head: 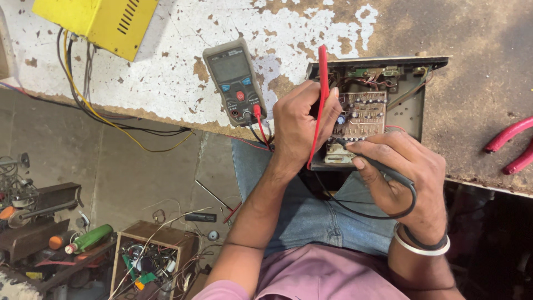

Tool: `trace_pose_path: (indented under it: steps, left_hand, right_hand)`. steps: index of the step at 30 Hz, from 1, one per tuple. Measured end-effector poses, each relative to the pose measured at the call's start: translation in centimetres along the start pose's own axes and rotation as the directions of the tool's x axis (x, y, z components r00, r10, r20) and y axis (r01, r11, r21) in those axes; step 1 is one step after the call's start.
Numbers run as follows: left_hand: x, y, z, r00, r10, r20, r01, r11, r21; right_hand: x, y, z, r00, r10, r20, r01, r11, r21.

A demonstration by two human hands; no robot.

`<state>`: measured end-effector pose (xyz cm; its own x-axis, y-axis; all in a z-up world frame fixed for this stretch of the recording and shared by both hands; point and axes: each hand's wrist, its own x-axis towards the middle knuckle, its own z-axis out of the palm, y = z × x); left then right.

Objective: The person uses a multimeter to test various points on a circuit board inside an open electronic device. They move the probes across different components and then briefly handle a yellow wire.

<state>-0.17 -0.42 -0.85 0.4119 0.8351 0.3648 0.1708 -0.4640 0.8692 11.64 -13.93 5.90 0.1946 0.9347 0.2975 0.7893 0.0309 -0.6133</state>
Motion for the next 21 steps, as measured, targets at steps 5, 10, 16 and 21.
trace_pose_path:
  steps: [5, 10, 16, 21]
  left_hand:
    - [-0.02, -0.1, -0.04, 1.0, 0.003, 0.002, -0.003, 1.0, 0.007]
    - [-0.03, -0.1, -0.03, 1.0, -0.013, 0.012, 0.013, 1.0, -0.026]
    - [-0.01, -0.08, -0.1, 1.0, -0.01, 0.019, 0.01, 1.0, -0.007]
    - [-0.03, -0.02, -0.08, 1.0, -0.014, 0.014, 0.014, 1.0, -0.011]
  right_hand:
    - [-0.12, 0.01, 0.08, 1.0, 0.007, 0.001, -0.007, 1.0, -0.003]
    - [-0.2, 0.05, 0.13, 1.0, 0.019, 0.002, -0.019, 1.0, -0.005]
    - [-0.14, -0.01, 0.11, 1.0, 0.013, 0.001, -0.013, 1.0, -0.012]
    - [-0.5, 0.34, 0.18, 1.0, 0.011, 0.0, -0.011, 1.0, -0.009]
